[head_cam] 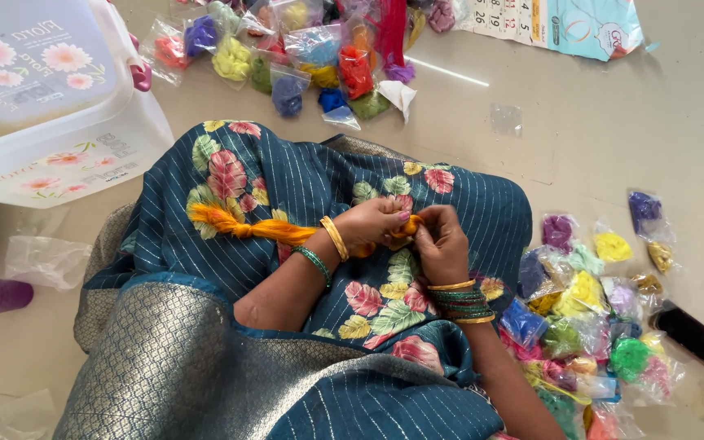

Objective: The person organizes colored plastic-like strips by hand, placing some into small plastic bags and arranging others into a long bundle on their lap.

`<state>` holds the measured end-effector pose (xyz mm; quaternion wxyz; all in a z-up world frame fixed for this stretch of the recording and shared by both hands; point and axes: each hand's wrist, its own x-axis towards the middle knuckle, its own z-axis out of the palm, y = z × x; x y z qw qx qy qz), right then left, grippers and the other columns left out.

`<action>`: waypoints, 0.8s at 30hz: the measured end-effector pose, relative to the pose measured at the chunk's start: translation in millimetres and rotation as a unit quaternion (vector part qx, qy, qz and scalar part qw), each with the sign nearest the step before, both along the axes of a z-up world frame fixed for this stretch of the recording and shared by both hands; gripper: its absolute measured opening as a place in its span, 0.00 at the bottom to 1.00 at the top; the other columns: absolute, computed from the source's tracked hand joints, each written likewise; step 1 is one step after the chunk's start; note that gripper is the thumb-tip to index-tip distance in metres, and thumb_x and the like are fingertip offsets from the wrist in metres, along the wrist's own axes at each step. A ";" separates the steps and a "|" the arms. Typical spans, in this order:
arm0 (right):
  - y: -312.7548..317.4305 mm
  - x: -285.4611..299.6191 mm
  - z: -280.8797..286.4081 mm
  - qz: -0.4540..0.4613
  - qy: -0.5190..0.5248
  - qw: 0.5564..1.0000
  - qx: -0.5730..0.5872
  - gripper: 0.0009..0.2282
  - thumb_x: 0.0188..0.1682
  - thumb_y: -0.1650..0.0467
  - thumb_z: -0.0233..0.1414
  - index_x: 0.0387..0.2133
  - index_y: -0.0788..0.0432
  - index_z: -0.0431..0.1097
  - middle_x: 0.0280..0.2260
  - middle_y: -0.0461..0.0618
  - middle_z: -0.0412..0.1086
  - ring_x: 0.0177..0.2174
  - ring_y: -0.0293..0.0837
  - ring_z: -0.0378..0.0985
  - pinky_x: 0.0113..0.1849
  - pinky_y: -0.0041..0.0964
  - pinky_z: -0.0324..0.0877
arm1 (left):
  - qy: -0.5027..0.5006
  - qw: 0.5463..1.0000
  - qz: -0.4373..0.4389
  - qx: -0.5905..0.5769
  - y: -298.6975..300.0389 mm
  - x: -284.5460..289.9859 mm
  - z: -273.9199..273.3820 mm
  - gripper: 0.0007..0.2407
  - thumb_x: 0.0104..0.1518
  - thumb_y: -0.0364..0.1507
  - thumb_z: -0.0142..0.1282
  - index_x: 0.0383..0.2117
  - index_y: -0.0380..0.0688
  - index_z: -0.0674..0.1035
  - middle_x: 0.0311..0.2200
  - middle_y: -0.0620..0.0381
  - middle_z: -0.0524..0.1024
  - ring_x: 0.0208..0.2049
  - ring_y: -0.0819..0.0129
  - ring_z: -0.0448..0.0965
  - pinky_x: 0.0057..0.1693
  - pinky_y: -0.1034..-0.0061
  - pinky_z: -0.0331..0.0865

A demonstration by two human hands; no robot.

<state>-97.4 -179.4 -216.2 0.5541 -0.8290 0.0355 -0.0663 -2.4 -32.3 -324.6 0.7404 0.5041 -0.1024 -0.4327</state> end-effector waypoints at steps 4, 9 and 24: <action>-12.1 -0.7 -24.1 -0.012 -0.018 0.987 0.159 0.05 0.54 0.79 0.52 0.40 0.63 0.65 0.37 0.43 0.72 0.36 0.33 0.76 0.41 0.28 0.74 | 0.077 0.997 -0.001 0.006 5.8 -4.3 27.3 0.10 0.68 0.31 0.52 0.35 0.36 0.80 0.26 0.58 0.75 0.21 0.77 0.70 0.27 0.85 0.64; -7.1 -5.6 -0.3 -0.011 0.026 0.994 0.109 0.08 0.55 0.78 0.50 0.45 0.66 0.75 0.39 0.47 0.72 0.32 0.34 0.72 0.35 0.28 0.70 | 0.220 0.971 0.054 -0.080 14.8 -7.7 58.2 0.04 0.62 0.28 0.53 0.36 0.41 0.78 0.26 0.58 0.79 0.15 0.80 0.66 0.21 0.88 0.58; -49.5 -18.6 32.2 -0.105 -0.007 0.994 -0.010 0.05 0.53 0.78 0.50 0.37 0.65 0.75 0.31 0.46 0.73 0.26 0.34 0.74 0.28 0.26 0.69 | -0.090 0.992 0.038 0.083 6.9 -3.2 47.9 0.11 0.54 0.30 0.68 0.40 0.38 0.82 0.34 0.54 0.82 0.32 0.72 0.80 0.39 0.80 0.76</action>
